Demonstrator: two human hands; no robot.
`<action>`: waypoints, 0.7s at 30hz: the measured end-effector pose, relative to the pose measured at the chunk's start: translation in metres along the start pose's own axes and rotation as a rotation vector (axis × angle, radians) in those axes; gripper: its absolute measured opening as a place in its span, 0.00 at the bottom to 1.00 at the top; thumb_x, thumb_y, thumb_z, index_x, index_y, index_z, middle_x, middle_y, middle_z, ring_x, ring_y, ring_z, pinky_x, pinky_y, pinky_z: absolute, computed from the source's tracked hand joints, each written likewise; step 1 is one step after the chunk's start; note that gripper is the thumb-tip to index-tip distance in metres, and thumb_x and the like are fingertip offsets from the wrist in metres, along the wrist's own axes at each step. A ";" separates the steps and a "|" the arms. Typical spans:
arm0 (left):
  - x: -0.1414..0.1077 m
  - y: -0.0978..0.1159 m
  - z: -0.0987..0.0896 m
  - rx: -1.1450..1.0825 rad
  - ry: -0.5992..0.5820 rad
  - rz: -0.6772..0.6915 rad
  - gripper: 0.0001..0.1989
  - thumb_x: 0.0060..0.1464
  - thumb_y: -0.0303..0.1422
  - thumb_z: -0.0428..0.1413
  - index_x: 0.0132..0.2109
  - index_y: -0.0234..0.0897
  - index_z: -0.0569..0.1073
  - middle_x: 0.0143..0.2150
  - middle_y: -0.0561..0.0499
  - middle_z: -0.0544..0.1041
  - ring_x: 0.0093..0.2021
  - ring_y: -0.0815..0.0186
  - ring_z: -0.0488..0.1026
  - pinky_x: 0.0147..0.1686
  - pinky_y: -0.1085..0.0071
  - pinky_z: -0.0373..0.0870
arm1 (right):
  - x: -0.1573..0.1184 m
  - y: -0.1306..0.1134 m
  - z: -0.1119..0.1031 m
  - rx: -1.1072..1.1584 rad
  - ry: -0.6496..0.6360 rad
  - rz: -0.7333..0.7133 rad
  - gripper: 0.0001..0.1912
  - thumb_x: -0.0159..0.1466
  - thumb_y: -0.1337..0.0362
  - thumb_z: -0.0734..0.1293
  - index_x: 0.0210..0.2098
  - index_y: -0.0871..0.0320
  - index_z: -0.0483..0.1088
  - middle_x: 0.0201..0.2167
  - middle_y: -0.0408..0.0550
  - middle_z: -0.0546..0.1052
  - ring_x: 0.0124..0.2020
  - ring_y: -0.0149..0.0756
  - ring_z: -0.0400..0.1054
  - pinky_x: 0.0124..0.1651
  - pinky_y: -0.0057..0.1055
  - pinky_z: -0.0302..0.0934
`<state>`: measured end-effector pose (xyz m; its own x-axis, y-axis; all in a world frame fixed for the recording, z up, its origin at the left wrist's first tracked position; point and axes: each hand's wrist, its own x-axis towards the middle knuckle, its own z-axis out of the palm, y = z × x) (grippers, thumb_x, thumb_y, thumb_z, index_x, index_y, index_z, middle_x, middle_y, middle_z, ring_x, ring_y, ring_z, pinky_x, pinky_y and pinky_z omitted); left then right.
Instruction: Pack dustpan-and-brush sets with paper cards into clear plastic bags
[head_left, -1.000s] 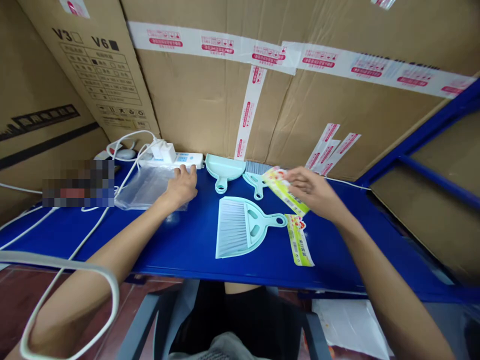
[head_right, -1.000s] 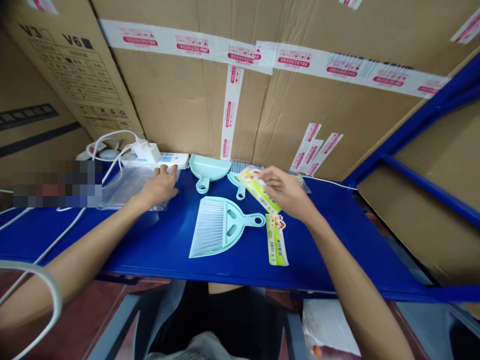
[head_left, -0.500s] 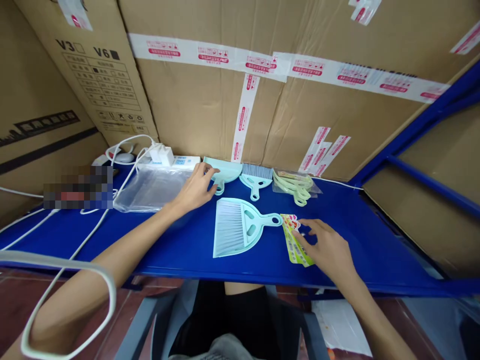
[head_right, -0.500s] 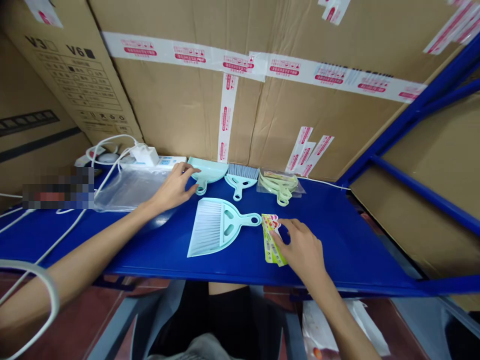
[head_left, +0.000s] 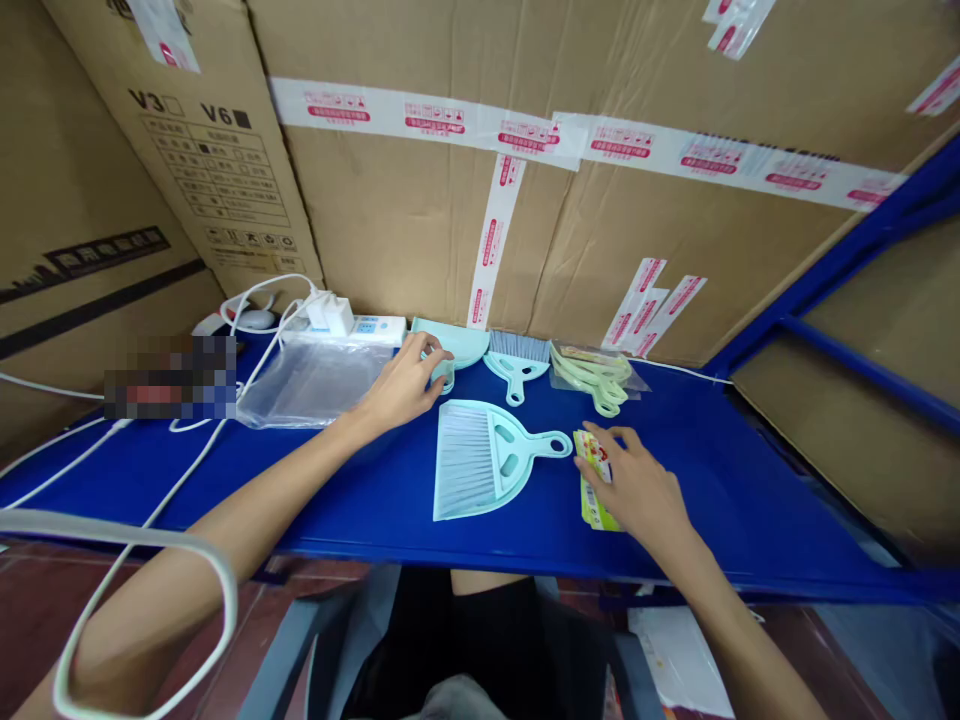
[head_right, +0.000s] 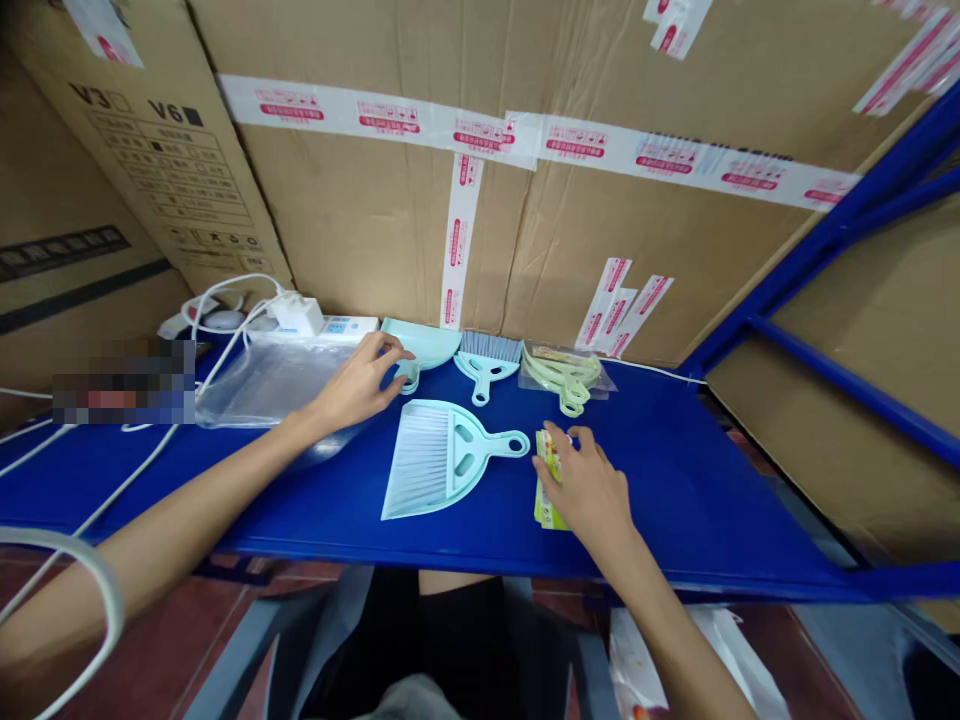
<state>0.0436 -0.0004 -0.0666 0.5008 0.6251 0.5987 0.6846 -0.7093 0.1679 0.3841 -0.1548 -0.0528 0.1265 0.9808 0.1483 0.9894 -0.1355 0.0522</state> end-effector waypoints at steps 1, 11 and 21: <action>0.000 0.000 0.000 0.000 0.008 0.011 0.15 0.66 0.28 0.54 0.58 0.37 0.74 0.56 0.39 0.69 0.58 0.49 0.70 0.56 0.50 0.76 | 0.001 0.003 -0.002 0.003 0.047 -0.005 0.25 0.77 0.52 0.61 0.70 0.48 0.68 0.61 0.57 0.74 0.51 0.53 0.79 0.36 0.39 0.73; -0.001 0.004 0.001 0.014 -0.078 0.170 0.12 0.69 0.28 0.51 0.54 0.34 0.76 0.52 0.38 0.72 0.53 0.51 0.71 0.51 0.53 0.77 | 0.027 -0.019 -0.022 0.346 0.027 -0.700 0.16 0.76 0.60 0.63 0.57 0.54 0.78 0.54 0.54 0.79 0.56 0.46 0.73 0.64 0.48 0.66; 0.003 0.002 -0.006 0.095 -0.032 0.160 0.10 0.70 0.29 0.52 0.48 0.36 0.79 0.48 0.42 0.77 0.50 0.54 0.74 0.45 0.60 0.75 | 0.062 -0.046 -0.039 0.169 -0.445 -0.905 0.19 0.66 0.65 0.76 0.55 0.46 0.78 0.69 0.52 0.65 0.63 0.52 0.71 0.56 0.45 0.70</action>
<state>0.0433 -0.0022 -0.0600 0.6230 0.5177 0.5864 0.6408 -0.7677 -0.0031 0.3437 -0.0930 -0.0076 -0.6922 0.6733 -0.2599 0.7199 0.6696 -0.1828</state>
